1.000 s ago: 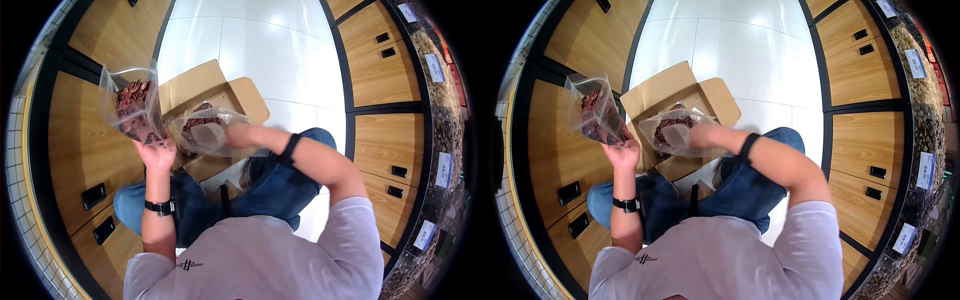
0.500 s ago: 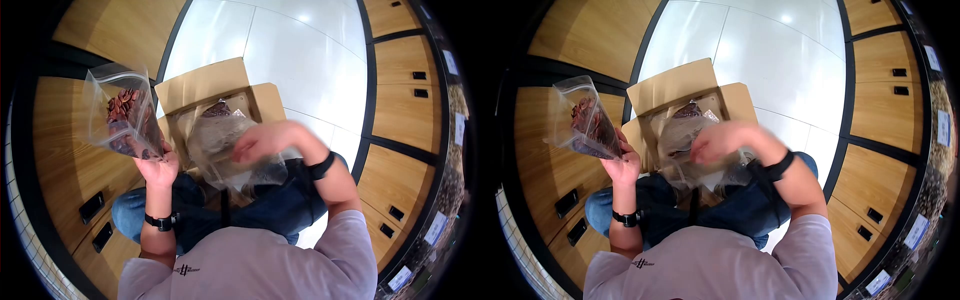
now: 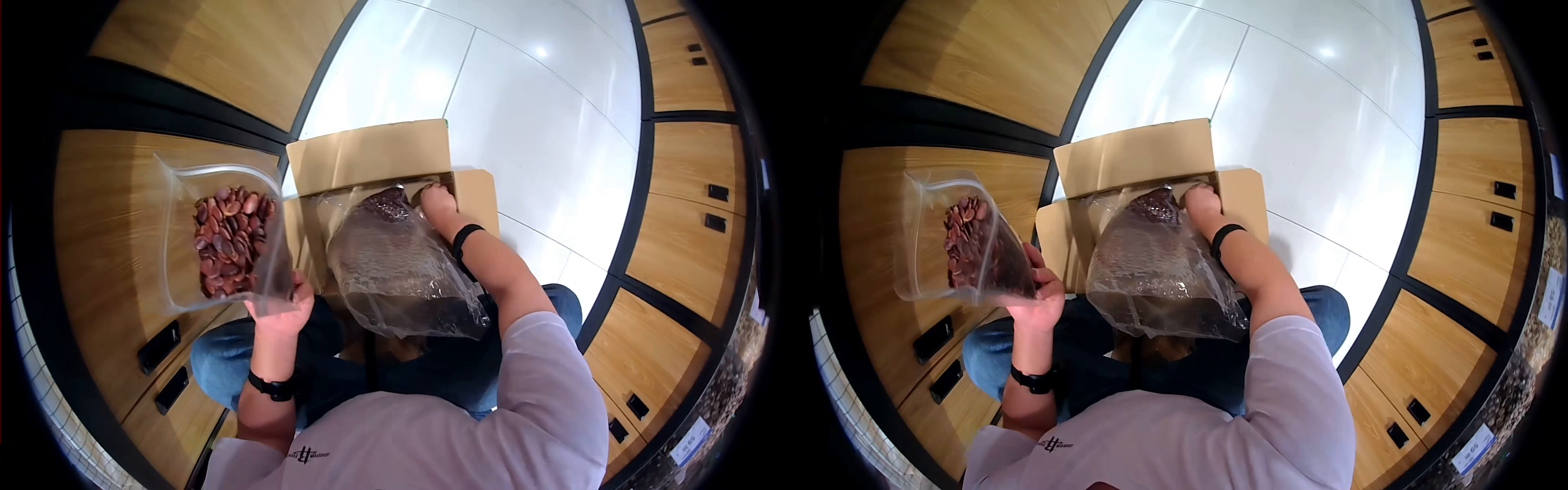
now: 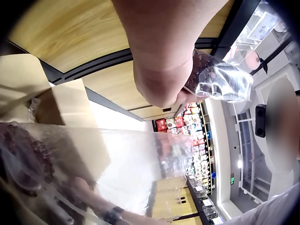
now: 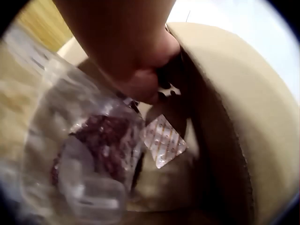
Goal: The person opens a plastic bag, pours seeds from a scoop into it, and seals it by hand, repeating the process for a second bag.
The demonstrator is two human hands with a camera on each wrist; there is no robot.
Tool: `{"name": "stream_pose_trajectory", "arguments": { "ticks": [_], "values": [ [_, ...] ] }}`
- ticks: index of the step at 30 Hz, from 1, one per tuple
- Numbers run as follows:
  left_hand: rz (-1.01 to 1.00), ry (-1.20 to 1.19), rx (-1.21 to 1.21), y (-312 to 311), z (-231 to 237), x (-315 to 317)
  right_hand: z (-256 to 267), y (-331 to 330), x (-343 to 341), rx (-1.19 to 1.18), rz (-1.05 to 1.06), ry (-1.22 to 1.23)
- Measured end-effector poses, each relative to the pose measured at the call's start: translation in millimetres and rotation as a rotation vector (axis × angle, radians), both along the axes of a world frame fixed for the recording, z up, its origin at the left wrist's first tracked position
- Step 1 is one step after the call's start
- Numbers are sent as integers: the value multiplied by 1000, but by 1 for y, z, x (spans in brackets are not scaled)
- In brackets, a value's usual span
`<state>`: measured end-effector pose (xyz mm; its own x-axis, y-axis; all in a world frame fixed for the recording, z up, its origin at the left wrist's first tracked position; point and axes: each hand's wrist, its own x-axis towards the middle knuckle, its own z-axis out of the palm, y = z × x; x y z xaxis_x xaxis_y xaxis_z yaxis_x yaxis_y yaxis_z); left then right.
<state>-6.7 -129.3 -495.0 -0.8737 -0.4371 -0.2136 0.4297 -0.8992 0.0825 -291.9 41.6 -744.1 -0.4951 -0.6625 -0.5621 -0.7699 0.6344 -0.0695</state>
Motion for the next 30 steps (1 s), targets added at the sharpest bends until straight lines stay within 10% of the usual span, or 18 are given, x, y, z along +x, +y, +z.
{"name": "stream_pose_trajectory", "arguments": {
  "ticks": [7, 25, 30],
  "values": [
    [4, -238, 50, 4, 14, -5, -49, -11, -6, -12, 112, 319],
    [-75, -117, 19, 2, 5, -1, -43, -2, -9, -209, -40, 144],
    [-41, -187, -5, 2, 11, -5, -29, -4, 1, -351, -799, -117]
  ]
}}
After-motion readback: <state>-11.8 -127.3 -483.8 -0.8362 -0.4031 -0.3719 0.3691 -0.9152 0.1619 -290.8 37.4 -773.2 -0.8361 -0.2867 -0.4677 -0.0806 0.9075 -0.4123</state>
